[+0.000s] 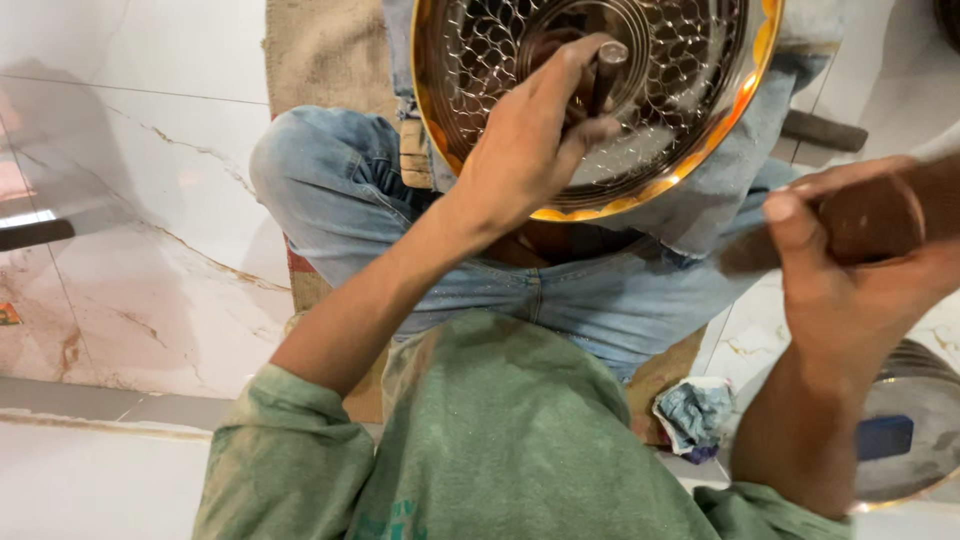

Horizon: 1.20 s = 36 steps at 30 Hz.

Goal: The person sits cross-legged on the floor with a brass plate resting on their lap. They hold a small punch against the plate's surface with one hand and strike it with a wooden mallet held in the other hand, repeatedly repositioning the punch to emboss a decorative pattern into the metal.

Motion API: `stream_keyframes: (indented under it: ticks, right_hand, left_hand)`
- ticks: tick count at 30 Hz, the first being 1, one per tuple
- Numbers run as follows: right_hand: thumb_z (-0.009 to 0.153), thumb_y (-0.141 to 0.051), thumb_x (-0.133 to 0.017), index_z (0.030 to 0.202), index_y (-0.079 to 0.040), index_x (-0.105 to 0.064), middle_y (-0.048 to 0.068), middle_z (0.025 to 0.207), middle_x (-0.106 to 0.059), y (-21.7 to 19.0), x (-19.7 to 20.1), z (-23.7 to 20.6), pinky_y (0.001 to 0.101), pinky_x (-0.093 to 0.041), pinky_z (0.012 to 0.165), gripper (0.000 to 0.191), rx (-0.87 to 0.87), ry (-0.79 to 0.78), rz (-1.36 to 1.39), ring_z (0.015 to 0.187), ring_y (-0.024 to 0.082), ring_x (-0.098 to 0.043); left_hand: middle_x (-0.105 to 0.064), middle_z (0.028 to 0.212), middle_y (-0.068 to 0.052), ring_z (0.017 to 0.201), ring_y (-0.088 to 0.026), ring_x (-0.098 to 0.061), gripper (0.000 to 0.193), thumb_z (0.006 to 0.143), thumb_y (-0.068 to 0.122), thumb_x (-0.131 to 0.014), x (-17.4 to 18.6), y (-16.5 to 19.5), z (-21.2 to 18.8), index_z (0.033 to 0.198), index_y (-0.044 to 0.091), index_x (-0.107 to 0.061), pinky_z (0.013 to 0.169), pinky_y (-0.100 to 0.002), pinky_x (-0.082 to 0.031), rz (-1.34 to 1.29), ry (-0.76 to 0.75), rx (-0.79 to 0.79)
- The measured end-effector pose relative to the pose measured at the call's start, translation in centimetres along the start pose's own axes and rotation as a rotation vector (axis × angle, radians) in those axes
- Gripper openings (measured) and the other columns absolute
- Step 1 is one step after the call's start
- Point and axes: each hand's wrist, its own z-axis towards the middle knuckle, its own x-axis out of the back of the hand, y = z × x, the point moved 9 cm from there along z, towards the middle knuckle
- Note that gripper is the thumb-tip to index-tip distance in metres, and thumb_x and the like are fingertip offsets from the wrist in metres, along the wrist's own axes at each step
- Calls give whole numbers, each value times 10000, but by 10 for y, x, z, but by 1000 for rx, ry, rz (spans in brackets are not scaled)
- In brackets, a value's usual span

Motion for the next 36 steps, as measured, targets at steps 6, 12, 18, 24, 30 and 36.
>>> stream_keyframes:
  ticks: [6,12,18,24,30,36]
  right_hand:
    - [1105,-141,-762,1204,19,-612,105,981,-659,36,35,3,267,-514,767,240,-284,-124,-360,810,175,-620]
    - [1126,-144,-741,1268,22,-600,140,1041,-686,63,31,47,276,-545,799,259,-185,-359,-531,864,195,-671]
    - [1140,-148,-738,1326,37,-590,184,1088,-711,83,37,33,295,-578,839,301,-161,-382,-609,905,230,-719]
    - [1082,-112,-792,1398,107,-545,249,1174,-694,82,49,13,371,-588,924,457,138,-296,-844,1008,324,-714]
    - [1101,-120,-759,1360,85,-565,229,1222,-672,73,43,-3,374,-578,986,384,64,-358,-756,1068,323,-684]
    - [934,-33,-836,1439,78,-610,213,1039,-674,23,18,-2,382,-562,808,564,-6,-375,-913,859,315,-656]
  left_hand:
    - [-626,1158,-98,967,-244,-717,590,1023,98,-793,-12,-15,0,1485,140,-430,864,-353,-600,26,-91,22]
    - [-614,1188,-111,1053,-328,-673,534,1046,105,-770,-9,-3,1,1447,111,-417,888,-393,-565,85,-74,-93]
    - [-617,1189,-125,1069,-358,-673,483,1060,121,-732,-18,-7,-2,1461,99,-464,892,-443,-550,86,-192,-41]
    - [-606,1183,-165,1086,-407,-637,473,1008,139,-765,-29,-5,9,1374,74,-473,916,-474,-523,142,-250,-182]
    - [-635,1142,-169,1034,-410,-650,460,997,155,-756,-39,-7,7,1377,65,-513,853,-479,-525,116,-379,-98]
    - [-643,1123,-170,1037,-408,-661,446,980,133,-762,-40,0,9,1353,55,-530,852,-488,-531,140,-458,-128]
